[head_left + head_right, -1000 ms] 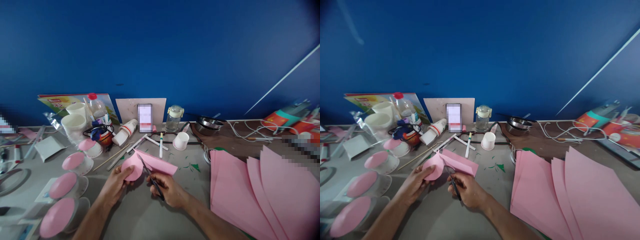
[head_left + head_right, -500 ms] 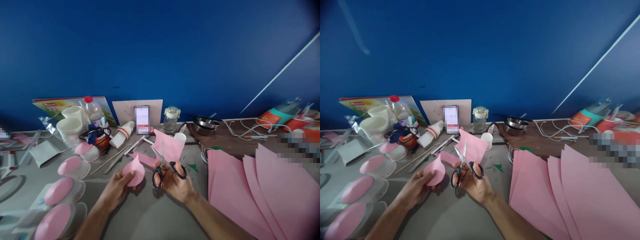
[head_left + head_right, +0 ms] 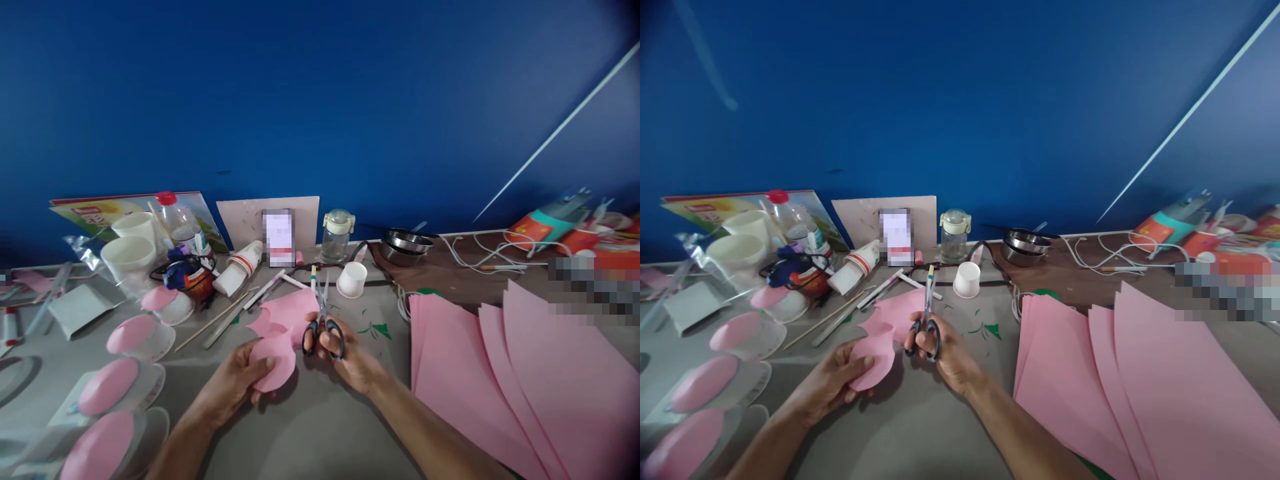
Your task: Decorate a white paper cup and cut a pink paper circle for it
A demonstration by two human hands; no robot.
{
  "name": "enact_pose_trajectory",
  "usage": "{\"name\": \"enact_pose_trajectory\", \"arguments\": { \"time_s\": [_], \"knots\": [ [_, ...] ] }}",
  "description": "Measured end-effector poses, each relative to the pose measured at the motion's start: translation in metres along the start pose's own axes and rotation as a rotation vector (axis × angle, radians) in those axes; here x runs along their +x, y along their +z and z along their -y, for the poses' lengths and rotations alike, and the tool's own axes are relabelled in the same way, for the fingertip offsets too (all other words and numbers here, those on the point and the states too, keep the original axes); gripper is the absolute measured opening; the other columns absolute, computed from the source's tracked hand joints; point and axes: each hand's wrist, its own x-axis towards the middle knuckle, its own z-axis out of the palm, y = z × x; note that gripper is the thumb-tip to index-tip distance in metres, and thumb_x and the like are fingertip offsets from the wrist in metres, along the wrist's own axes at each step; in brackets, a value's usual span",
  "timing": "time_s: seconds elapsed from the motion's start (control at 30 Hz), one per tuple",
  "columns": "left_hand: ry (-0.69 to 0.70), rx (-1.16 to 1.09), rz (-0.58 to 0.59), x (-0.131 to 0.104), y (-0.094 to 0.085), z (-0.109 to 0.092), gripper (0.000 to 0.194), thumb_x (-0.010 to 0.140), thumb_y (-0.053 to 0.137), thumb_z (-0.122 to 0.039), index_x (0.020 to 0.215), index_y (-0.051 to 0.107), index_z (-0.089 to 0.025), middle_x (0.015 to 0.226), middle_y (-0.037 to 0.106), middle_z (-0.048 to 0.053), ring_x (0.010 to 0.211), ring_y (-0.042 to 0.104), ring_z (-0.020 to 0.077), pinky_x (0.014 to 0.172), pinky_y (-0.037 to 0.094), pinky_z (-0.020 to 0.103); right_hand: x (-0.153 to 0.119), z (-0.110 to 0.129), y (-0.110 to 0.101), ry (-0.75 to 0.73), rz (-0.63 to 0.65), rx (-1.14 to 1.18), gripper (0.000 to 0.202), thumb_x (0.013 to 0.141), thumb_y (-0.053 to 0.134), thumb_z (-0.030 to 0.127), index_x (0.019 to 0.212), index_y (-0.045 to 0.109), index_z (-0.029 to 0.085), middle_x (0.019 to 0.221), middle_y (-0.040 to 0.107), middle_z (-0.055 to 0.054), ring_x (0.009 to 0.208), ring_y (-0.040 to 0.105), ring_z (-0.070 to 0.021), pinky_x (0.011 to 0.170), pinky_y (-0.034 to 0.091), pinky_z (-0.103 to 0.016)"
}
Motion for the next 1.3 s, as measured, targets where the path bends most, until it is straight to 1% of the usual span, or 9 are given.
{"name": "enact_pose_trajectory", "arguments": {
  "time_s": [0.17,0.3,0.47,0.57,0.67,0.73,0.9,1.03,1.3],
  "knots": [
    [0.059,0.059,-0.026,0.001,0.004,0.004,0.041,0.064,0.077,-0.051,0.076,0.065,-0.013,0.05,0.057,-0.002,0.035,0.038,0.0036,0.034,0.029,0.015,0.001,-0.01,0.011,0.084,-0.141,-0.168,0.059,0.057,0.085,0.036,0.104,0.055,0.017,0.07,0.056,0.005,0.06,0.045,-0.0084,0.057,0.034,-0.021],
    [0.046,0.049,0.013,0.002,0.011,0.006,0.038,0.066,0.078,-0.047,0.083,0.068,-0.014,0.051,0.057,-0.003,0.036,0.04,0.0048,0.035,0.033,0.016,0.001,-0.017,0.013,0.102,-0.134,-0.234,0.053,0.058,0.083,0.028,0.101,0.054,0.018,0.058,0.049,0.01,0.052,0.039,-0.0066,0.05,0.029,-0.02],
    [0.078,-0.323,-0.036,0.003,0.019,0.013,0.041,0.058,0.085,-0.036,0.091,0.071,-0.016,0.076,0.07,0.004,0.064,0.063,0.0144,0.062,0.052,0.023,0.0,-0.014,0.015,0.069,-0.211,-0.176,0.054,0.057,0.081,0.026,0.1,0.05,0.019,0.062,0.054,0.008,0.054,0.044,-0.0076,0.053,0.034,-0.02],
    [0.079,-0.5,0.041,0.002,0.024,0.018,0.05,0.057,0.085,-0.043,0.098,0.071,-0.017,0.093,0.072,0.01,0.077,0.066,0.0228,0.072,0.055,0.036,0.0,-0.013,0.017,-0.009,-0.305,-0.15,0.054,0.057,0.08,0.027,0.1,0.049,0.019,0.063,0.055,0.008,0.057,0.047,-0.0083,0.054,0.037,-0.02],
    [0.068,-0.534,0.095,0.003,0.03,0.023,0.048,0.056,0.086,-0.041,0.093,0.073,-0.014,0.083,0.072,0.01,0.071,0.066,0.0212,0.074,0.055,0.038,0.001,-0.016,0.021,-0.072,-0.363,-0.148,0.051,0.059,0.079,0.029,0.099,0.049,0.019,0.065,0.056,0.007,0.057,0.049,-0.0092,0.055,0.04,-0.021],
    [0.044,-0.508,0.041,0.004,0.034,0.024,0.039,0.055,0.088,-0.036,0.082,0.073,-0.012,0.072,0.071,0.007,0.064,0.066,0.0184,0.069,0.055,0.033,0.001,-0.019,0.024,-0.077,-0.374,-0.177,0.048,0.061,0.077,0.029,0.099,0.048,0.02,0.065,0.055,0.007,0.056,0.049,-0.0099,0.053,0.042,-0.021],
    [0.038,-0.467,-0.177,0.009,0.039,0.022,0.029,0.056,0.087,-0.03,0.066,0.067,-0.011,0.054,0.062,0.001,0.049,0.061,0.0146,0.049,0.05,0.024,-0.003,-0.02,0.028,-0.054,-0.302,-0.215,0.043,0.068,0.073,0.032,0.102,0.049,0.021,0.07,0.051,0.006,0.057,0.048,-0.0094,0.052,0.042,-0.021],
    [0.081,-0.512,-0.274,0.01,0.03,0.018,0.028,0.057,0.086,-0.028,0.059,0.064,-0.011,0.049,0.059,-0.001,0.048,0.059,0.0121,0.05,0.05,0.022,-0.009,-0.017,0.027,-0.036,-0.188,-0.351,0.036,0.074,0.067,0.032,0.105,0.054,0.019,0.07,0.048,0.005,0.058,0.045,-0.0085,0.053,0.039,-0.021],
    [0.158,-0.532,-0.343,0.011,0.027,0.018,0.031,0.058,0.084,-0.033,0.054,0.062,-0.012,0.045,0.055,-0.002,0.044,0.051,0.0083,0.055,0.05,0.023,-0.019,-0.033,0.033,-0.09,0.001,-0.704,0.025,0.077,0.058,0.014,0.102,0.057,0.017,0.076,0.062,0.0,0.061,0.055,-0.0109,0.056,0.043,-0.02]
  ]
}}
